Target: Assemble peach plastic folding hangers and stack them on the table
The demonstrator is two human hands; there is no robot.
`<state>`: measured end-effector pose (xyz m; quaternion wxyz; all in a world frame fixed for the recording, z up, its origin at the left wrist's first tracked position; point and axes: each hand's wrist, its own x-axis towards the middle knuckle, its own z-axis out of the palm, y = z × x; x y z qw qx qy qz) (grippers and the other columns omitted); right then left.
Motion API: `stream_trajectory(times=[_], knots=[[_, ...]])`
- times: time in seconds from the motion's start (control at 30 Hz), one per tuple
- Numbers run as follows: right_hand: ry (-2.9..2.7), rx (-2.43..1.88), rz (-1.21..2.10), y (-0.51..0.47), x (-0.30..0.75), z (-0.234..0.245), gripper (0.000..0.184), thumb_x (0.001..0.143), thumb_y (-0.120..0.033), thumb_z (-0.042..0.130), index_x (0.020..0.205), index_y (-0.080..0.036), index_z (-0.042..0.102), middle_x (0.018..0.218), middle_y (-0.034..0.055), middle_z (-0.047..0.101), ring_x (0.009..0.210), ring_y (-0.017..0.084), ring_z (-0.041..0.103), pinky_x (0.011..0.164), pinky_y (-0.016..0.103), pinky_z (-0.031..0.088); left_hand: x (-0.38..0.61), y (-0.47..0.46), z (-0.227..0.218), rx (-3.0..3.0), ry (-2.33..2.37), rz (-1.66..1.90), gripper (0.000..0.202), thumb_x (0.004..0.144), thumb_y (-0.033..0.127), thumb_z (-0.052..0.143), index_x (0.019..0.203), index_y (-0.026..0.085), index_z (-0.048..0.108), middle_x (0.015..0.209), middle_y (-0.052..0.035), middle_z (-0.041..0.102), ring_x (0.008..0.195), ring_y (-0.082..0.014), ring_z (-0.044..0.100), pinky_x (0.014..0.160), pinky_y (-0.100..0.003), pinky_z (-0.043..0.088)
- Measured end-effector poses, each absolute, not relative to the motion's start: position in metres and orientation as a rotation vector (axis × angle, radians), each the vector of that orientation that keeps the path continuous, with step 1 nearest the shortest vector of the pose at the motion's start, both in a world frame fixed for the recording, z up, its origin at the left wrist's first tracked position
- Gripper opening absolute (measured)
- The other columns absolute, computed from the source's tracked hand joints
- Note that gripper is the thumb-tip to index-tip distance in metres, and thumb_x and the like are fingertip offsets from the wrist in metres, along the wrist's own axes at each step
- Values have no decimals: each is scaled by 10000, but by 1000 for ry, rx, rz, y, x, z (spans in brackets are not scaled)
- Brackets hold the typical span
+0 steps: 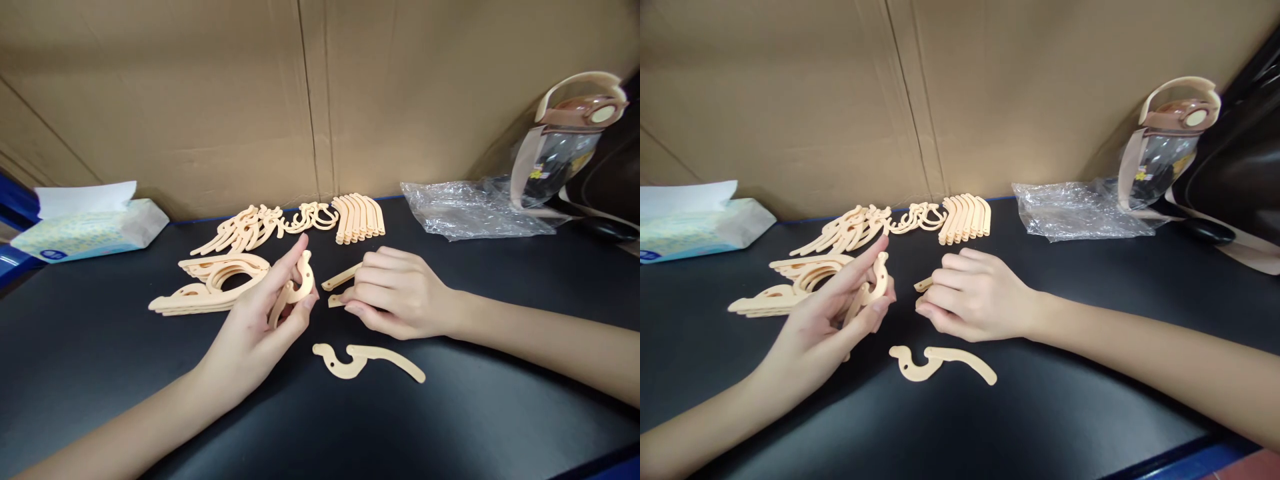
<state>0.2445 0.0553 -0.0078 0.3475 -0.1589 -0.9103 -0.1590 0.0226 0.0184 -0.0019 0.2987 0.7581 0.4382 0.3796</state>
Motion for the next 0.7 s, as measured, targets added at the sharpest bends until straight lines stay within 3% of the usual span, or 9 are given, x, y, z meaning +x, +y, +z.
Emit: stream_trajectory(times=[0.3,0.43,0.7], knots=[[-2376,-430,-431,55,244,-7,332,970,-205,473,708,-157,671,617,0,618,617,145,430,570,301,329,21,19,-9,2260,1049,941,570,969,192,437,1514,290,300,850,42,478,623,-61,453,586,-150,438],[-2380,-436,-432,55,244,-7,343,971,-207,472,691,-159,664,611,0,614,620,146,432,571,302,331,20,17,-6,2359,1029,844,568,975,167,400,1513,261,248,811,61,562,588,-66,466,632,-170,441],[-2383,-427,-439,56,245,-7,346,965,-200,482,663,-160,646,600,-6,599,618,143,426,580,303,333,21,13,-3,2403,1034,806,497,990,195,408,1470,287,315,899,31,668,648,-85,581,642,-185,457]])
